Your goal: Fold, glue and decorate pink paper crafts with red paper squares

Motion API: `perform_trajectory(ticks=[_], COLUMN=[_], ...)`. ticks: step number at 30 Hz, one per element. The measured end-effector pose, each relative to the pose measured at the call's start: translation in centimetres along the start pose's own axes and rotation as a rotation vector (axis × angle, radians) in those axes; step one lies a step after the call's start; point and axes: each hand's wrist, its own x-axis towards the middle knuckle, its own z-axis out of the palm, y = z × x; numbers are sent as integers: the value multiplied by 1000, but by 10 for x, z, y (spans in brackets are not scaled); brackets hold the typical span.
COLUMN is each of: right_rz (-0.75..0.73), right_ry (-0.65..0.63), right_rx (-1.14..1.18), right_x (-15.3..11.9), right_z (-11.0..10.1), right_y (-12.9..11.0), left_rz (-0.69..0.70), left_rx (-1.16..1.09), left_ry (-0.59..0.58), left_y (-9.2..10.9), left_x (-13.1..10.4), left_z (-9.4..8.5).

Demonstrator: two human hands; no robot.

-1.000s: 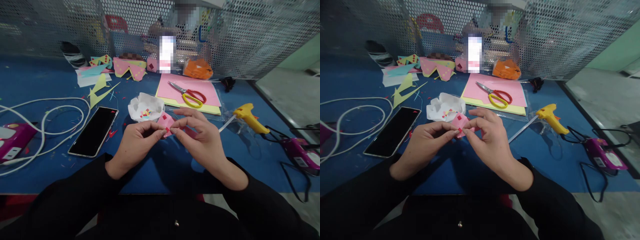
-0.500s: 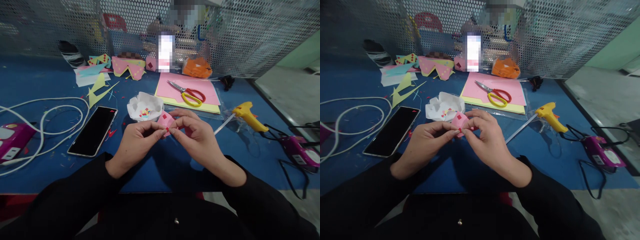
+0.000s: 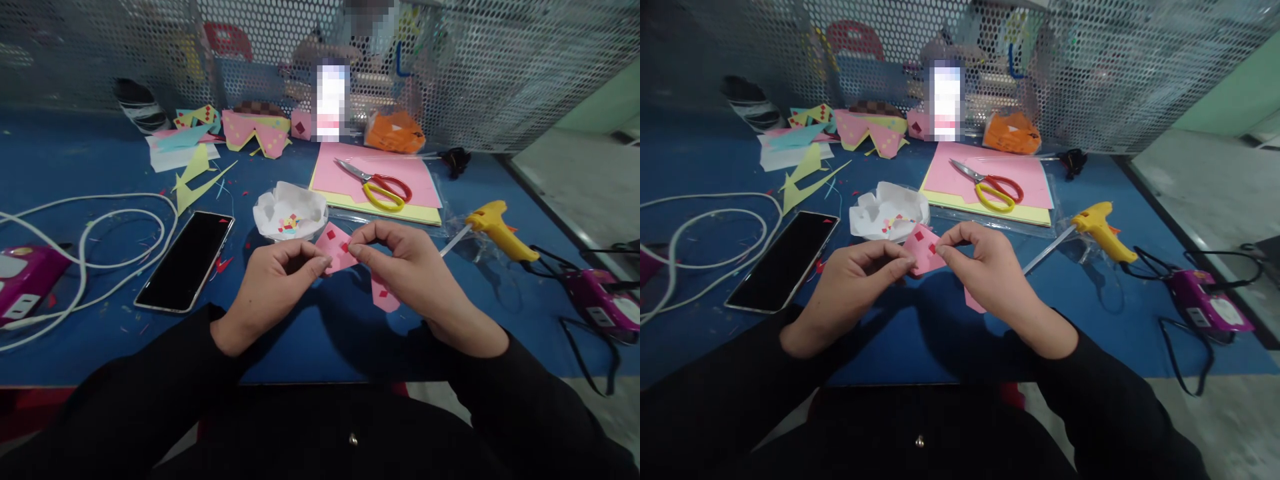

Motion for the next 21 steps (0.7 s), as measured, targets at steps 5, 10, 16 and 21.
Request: perform_trajectory(ticks=[5, 10, 16, 21], right_rz=[22, 48, -92, -217], right_ry=[6, -5, 16, 47], right_rx=[-4, -20, -81, -72], right_x=[-2, -4, -4, -5], right_z=[1, 2, 4, 11], right_y=[-2, -4, -3, 1], left_rz=[-17, -14, -112, -155], left_rx=[39, -41, -43, -96], left_ry=[55, 111, 31, 8], left_y=[-2, -5, -1, -1], left_x=[0, 1, 1, 1], left_z=[0, 2, 1, 1])
